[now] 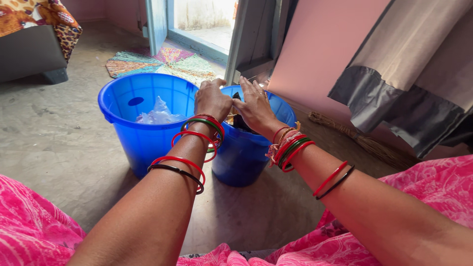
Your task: The person sits on the floor and sorts small waste items by hand from one blue bucket into another. They handle various wrappers, plastic pieces, and small debris, transferring them one by one between the two containers.
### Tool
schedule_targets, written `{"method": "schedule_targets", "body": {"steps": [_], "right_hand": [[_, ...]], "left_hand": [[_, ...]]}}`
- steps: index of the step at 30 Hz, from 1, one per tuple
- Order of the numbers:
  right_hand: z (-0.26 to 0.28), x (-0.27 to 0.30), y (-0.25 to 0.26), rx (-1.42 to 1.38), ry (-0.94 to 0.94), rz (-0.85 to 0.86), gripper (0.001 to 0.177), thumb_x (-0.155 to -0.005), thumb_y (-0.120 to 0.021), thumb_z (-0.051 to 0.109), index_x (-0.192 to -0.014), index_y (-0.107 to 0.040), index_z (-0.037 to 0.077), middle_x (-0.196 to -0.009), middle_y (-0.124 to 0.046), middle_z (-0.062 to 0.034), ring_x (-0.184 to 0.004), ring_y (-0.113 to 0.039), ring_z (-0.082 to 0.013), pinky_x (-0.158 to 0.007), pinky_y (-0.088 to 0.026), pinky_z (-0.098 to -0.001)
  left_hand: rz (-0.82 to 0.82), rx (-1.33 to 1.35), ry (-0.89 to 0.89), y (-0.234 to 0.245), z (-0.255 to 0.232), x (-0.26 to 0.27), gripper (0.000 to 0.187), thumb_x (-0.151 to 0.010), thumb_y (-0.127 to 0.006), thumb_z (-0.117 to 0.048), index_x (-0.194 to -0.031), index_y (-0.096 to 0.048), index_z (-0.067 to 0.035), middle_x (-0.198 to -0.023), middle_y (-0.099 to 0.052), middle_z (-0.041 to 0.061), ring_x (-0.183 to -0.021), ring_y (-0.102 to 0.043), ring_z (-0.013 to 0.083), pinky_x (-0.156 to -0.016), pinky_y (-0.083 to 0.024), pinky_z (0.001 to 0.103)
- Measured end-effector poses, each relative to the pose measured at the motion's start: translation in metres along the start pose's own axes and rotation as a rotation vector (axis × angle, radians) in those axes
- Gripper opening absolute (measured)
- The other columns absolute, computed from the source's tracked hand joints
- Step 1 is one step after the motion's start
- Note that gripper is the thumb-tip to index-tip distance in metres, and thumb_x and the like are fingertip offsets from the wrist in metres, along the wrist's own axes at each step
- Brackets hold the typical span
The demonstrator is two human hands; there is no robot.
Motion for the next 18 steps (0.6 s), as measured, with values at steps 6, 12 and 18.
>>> {"method": "schedule_targets", "body": {"steps": [6, 12, 18], "right_hand": [[-0.015, 0.010, 0.001, -0.005, -0.042, 0.022, 0.081, -0.092, -0.061, 0.035, -0.154, -0.029, -0.006, -0.154, -0.042, -0.0277, -0.148, -0.034, -0.0403, -0.123, -0.025, -0.0462], [-0.013, 0.023, 0.005, -0.164, 0.031, 0.040, 0.066, -0.096, -0.056, 0.023, -0.152, -0.038, -0.007, -0.151, -0.047, -0.0300, -0.144, -0.043, -0.0413, -0.119, -0.033, -0.0444], [-0.013, 0.032, 0.007, -0.233, -0.015, 0.038, 0.064, -0.093, -0.059, 0.022, -0.149, -0.042, -0.005, -0.141, -0.057, -0.0292, -0.134, -0.054, -0.0401, -0.112, -0.041, -0.0431]], "left_hand": [[0.097, -0.113, 0.047, -0.016, -0.004, 0.007, 0.043, -0.087, -0.072, -0.025, -0.129, -0.068, -0.021, -0.127, -0.068, 0.013, -0.121, -0.063, 0.0327, -0.104, -0.049, 0.044], [0.210, -0.227, 0.046, -0.021, -0.010, 0.017, 0.030, -0.090, -0.068, -0.026, -0.117, -0.078, -0.018, -0.124, -0.072, 0.016, -0.122, -0.065, 0.0357, -0.107, -0.049, 0.049], [0.293, -0.207, 0.109, -0.021, -0.014, 0.020, 0.030, -0.088, -0.068, -0.030, -0.111, -0.080, -0.015, -0.124, -0.072, 0.017, -0.123, -0.064, 0.0366, -0.118, -0.035, 0.059]]}}
Point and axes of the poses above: each hand's wrist, its own x-axis away from the middle knuckle, its own y-axis out of the back of the hand, z = x × y, the point moved 8 cm from there along -x, towards the middle knuckle
